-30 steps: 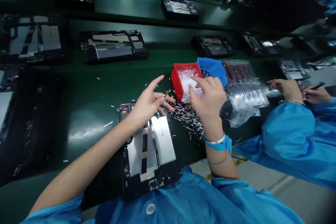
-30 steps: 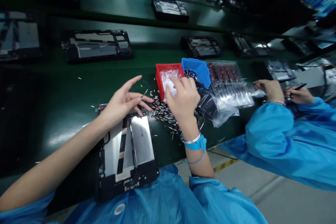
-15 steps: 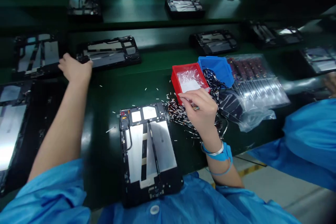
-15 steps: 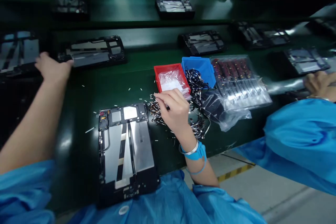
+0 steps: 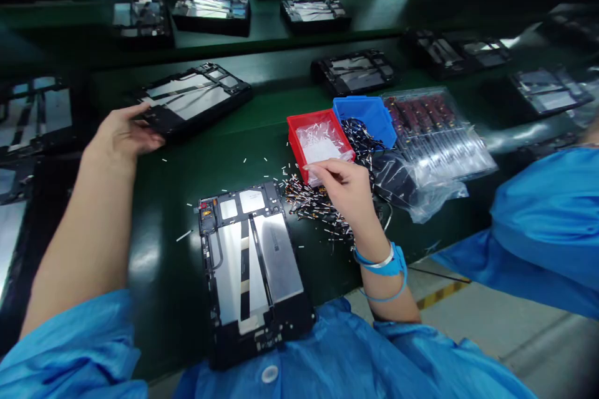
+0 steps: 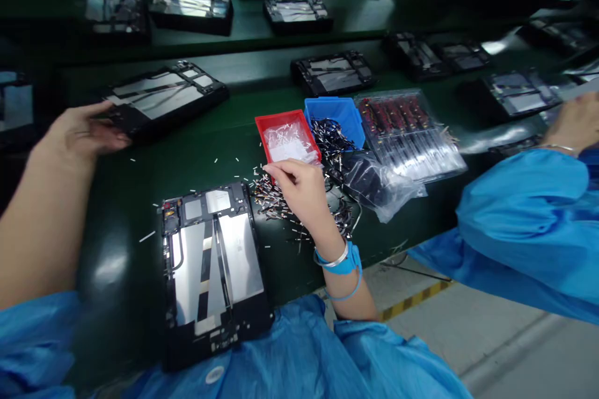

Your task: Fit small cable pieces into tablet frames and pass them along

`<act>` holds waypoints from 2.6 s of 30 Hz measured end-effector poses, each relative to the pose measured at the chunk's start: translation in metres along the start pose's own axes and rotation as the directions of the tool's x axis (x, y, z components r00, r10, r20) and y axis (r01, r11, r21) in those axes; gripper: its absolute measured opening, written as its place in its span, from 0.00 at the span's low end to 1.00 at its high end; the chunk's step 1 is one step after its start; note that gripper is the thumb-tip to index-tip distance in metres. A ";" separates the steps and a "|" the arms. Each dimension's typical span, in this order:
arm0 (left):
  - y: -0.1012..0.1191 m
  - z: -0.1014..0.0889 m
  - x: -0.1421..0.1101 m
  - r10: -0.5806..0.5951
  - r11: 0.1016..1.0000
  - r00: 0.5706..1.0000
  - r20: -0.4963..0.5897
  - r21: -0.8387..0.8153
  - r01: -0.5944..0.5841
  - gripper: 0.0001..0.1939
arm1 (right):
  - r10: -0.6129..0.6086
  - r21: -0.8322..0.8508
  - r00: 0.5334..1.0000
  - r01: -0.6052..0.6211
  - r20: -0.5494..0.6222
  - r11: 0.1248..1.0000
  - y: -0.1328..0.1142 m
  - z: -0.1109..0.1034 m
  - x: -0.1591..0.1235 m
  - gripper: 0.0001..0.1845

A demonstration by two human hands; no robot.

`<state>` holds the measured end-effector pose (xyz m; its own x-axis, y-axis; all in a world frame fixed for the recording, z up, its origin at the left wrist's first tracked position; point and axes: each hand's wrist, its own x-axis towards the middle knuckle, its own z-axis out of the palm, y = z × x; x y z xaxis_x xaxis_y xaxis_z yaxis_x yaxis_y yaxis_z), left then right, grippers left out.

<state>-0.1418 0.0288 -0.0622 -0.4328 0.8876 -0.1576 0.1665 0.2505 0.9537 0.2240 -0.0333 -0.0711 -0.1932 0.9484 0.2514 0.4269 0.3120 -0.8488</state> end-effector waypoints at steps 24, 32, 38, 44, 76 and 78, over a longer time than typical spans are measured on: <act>-0.060 0.031 -0.369 -0.269 0.673 0.642 0.718 -0.337 0.658 0.19 | 0.127 -0.307 0.980 -0.075 0.156 0.949 -0.021 0.002 -0.009 0.08; -0.038 0.022 -0.332 0.125 0.967 0.884 0.451 0.142 -0.210 0.11 | 0.020 0.291 0.917 -0.147 0.398 0.946 -0.055 0.046 -0.036 0.29; -0.027 0.074 -0.287 0.476 0.661 0.809 0.346 0.466 -0.588 0.10 | 0.054 0.343 0.922 -0.196 0.383 0.919 -0.080 0.071 -0.052 0.31; -0.035 0.078 -0.286 0.607 0.504 0.711 0.356 0.519 -0.690 0.09 | 0.108 0.352 0.937 -0.230 0.333 0.907 -0.083 0.086 -0.051 0.31; -0.077 -0.029 -0.283 0.616 0.574 0.774 0.144 0.591 -0.566 0.08 | 0.253 0.008 0.711 -0.341 0.656 0.940 -0.081 0.105 -0.033 0.19; -0.086 -0.025 -0.278 0.677 0.460 0.690 0.254 0.585 -0.667 0.12 | 0.238 -0.022 0.747 -0.287 0.621 0.958 -0.081 0.109 -0.036 0.19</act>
<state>-0.0583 -0.2489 -0.0938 0.0392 0.8808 0.4719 0.8842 -0.2506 0.3942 0.1005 -0.0986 -0.0623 -0.5909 0.7476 -0.3031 0.4841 0.0280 -0.8746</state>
